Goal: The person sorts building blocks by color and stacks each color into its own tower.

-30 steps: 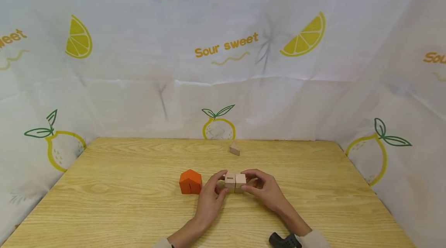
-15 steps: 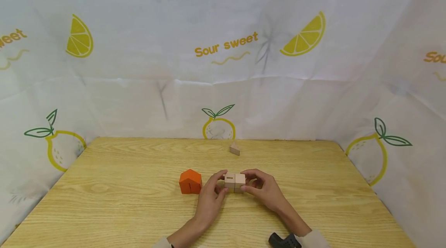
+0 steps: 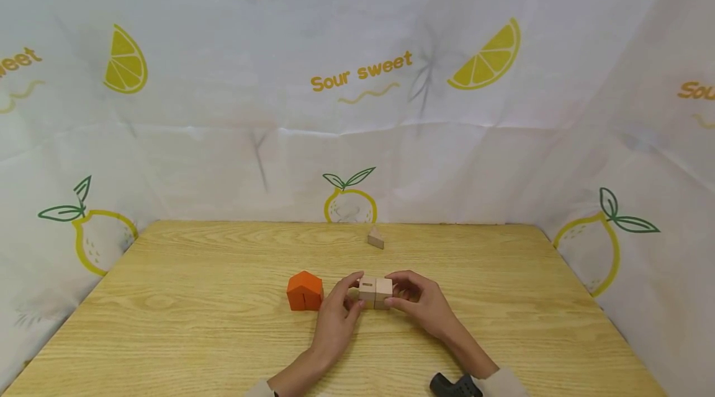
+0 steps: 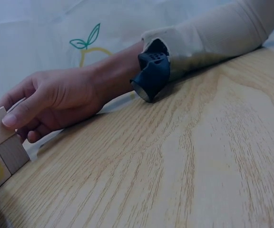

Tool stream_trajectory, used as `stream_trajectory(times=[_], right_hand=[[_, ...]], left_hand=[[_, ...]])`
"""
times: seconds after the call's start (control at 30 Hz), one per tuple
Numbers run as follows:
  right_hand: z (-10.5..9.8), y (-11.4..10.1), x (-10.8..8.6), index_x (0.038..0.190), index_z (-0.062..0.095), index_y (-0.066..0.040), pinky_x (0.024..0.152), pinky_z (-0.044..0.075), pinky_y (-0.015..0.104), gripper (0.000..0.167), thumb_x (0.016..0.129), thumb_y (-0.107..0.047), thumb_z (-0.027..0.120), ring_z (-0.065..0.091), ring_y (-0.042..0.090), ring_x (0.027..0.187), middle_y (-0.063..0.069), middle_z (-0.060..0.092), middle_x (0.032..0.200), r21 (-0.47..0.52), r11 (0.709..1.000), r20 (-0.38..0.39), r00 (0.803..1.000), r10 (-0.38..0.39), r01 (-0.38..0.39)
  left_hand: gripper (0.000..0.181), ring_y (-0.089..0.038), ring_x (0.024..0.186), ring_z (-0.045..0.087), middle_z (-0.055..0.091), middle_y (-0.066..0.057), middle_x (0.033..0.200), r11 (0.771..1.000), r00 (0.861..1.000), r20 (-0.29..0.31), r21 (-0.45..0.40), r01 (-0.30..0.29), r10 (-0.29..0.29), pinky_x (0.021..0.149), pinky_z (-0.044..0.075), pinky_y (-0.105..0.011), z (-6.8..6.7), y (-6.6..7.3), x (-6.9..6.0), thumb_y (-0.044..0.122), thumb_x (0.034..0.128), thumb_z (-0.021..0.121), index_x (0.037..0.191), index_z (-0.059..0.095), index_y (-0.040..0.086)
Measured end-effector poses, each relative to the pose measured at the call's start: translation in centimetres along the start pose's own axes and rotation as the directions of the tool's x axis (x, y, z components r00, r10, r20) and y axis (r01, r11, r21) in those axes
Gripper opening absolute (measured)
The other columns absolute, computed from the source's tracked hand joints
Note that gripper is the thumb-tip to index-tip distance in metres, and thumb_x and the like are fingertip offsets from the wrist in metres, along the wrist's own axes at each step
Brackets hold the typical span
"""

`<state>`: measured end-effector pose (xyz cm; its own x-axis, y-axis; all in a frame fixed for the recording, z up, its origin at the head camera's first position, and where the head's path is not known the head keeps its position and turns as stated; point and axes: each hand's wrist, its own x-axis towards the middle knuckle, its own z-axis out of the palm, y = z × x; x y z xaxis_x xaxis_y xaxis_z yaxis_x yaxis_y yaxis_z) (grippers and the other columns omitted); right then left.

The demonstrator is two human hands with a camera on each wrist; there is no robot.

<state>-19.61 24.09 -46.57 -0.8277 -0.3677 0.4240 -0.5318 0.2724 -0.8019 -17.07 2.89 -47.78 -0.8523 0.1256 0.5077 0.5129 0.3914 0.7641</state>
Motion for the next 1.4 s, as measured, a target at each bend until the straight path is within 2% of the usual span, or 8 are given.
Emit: stream_trajectory(times=[0.27, 0.43, 0.67, 0.83, 0.93, 1.1, 1.27, 1.4], right_hand=[[0.0, -0.1, 0.0, 0.121, 0.061, -0.006, 0.070, 0.052, 0.030, 0.037, 0.085, -0.003, 0.071, 0.061, 0.023, 0.086, 0.008, 0.062, 0.100, 0.017, 1.000, 0.004, 1.000, -0.012, 0.012], [0.0, 0.0, 0.1, 0.121, 0.061, -0.006, 0.070, 0.052, 0.031, 0.037, 0.085, -0.003, 0.071, 0.061, 0.022, 0.086, 0.009, 0.062, 0.100, 0.020, 1.000, 0.010, 1.000, -0.010, 0.010], [0.0, 0.1, 0.1, 0.122, 0.060, -0.006, 0.071, 0.052, 0.031, 0.038, 0.086, -0.004, 0.071, 0.061, 0.020, 0.087, 0.009, 0.062, 0.102, 0.014, 1.000, 0.022, 1.000, 0.009, -0.009], [-0.2, -0.2, 0.1, 0.125, 0.058, -0.001, 0.073, 0.052, 0.032, 0.035, 0.090, 0.001, 0.063, 0.059, 0.020, 0.091, 0.014, 0.060, 0.107, 0.046, 0.999, 0.029, 1.000, 0.004, -0.006], [-0.3, -0.4, 0.2, 0.125, 0.057, 0.001, 0.072, 0.052, 0.033, 0.029, 0.096, 0.002, 0.052, 0.060, 0.019, 0.094, 0.015, 0.060, 0.111, 0.069, 0.998, 0.004, 1.000, 0.014, -0.014], [-0.6, -0.3, 0.7, 0.120, 0.058, 0.006, 0.066, 0.051, 0.035, 0.027, 0.101, 0.001, 0.040, 0.061, 0.026, 0.087, 0.018, 0.062, 0.106, 0.064, 0.998, -0.047, 0.999, 0.015, -0.012], [-0.7, 0.2, 1.0, 0.118, 0.058, 0.008, 0.067, 0.051, 0.035, 0.026, 0.101, 0.005, 0.039, 0.060, 0.030, 0.086, 0.023, 0.062, 0.105, 0.033, 0.999, -0.075, 0.997, 0.011, -0.008], [-0.8, 0.3, 1.0, 0.121, 0.059, 0.004, 0.069, 0.050, 0.033, 0.026, 0.100, 0.003, 0.043, 0.061, 0.029, 0.089, 0.020, 0.062, 0.109, 0.014, 1.000, -0.070, 0.997, 0.014, -0.013]], left_hand=[[0.058, -0.004, 0.069, 0.045, 0.060, -0.003, 0.118, 1.000, 1.000, -0.001, -0.004, 0.009, -0.009, 0.058, 0.041, -0.019, 0.0, 0.0, 0.1, -0.005, 0.0840, 0.069, 0.134, 0.051, 0.017], [0.056, -0.003, 0.069, 0.046, 0.059, -0.003, 0.117, 1.000, 1.000, 0.000, -0.010, 0.018, -0.018, 0.059, 0.042, -0.020, 0.0, 0.0, 0.0, -0.004, 0.0846, 0.069, 0.134, 0.052, 0.017], [0.056, -0.003, 0.069, 0.047, 0.059, -0.004, 0.117, 1.000, 1.000, -0.005, -0.010, 0.001, -0.001, 0.059, 0.043, -0.020, 0.0, 0.0, 0.0, -0.005, 0.0844, 0.069, 0.133, 0.051, 0.016], [0.056, -0.004, 0.068, 0.048, 0.059, -0.004, 0.116, 1.000, 1.000, -0.011, -0.012, -0.004, 0.003, 0.059, 0.043, -0.020, 0.1, 0.1, 0.1, -0.006, 0.0841, 0.069, 0.133, 0.052, 0.016], [0.056, -0.004, 0.068, 0.047, 0.059, -0.004, 0.116, 1.000, 1.000, -0.016, -0.012, -0.002, 0.002, 0.059, 0.043, -0.020, 0.1, 0.1, 0.1, -0.006, 0.0838, 0.069, 0.133, 0.052, 0.015], [0.055, -0.004, 0.068, 0.047, 0.059, -0.004, 0.116, 1.000, 1.000, -0.013, -0.016, 0.005, -0.005, 0.059, 0.043, -0.020, 0.1, 0.1, 0.0, -0.006, 0.0839, 0.069, 0.132, 0.052, 0.013], [0.054, -0.004, 0.068, 0.047, 0.060, -0.004, 0.116, 1.000, 1.000, -0.011, -0.013, 0.011, -0.011, 0.059, 0.043, -0.020, 0.1, 0.1, 0.1, -0.006, 0.0839, 0.069, 0.132, 0.052, 0.012], [0.054, -0.004, 0.068, 0.047, 0.060, -0.004, 0.116, 1.000, 1.000, -0.013, -0.010, 0.007, -0.007, 0.059, 0.043, -0.020, 0.1, 0.1, 0.1, -0.006, 0.0836, 0.069, 0.132, 0.053, 0.012]])
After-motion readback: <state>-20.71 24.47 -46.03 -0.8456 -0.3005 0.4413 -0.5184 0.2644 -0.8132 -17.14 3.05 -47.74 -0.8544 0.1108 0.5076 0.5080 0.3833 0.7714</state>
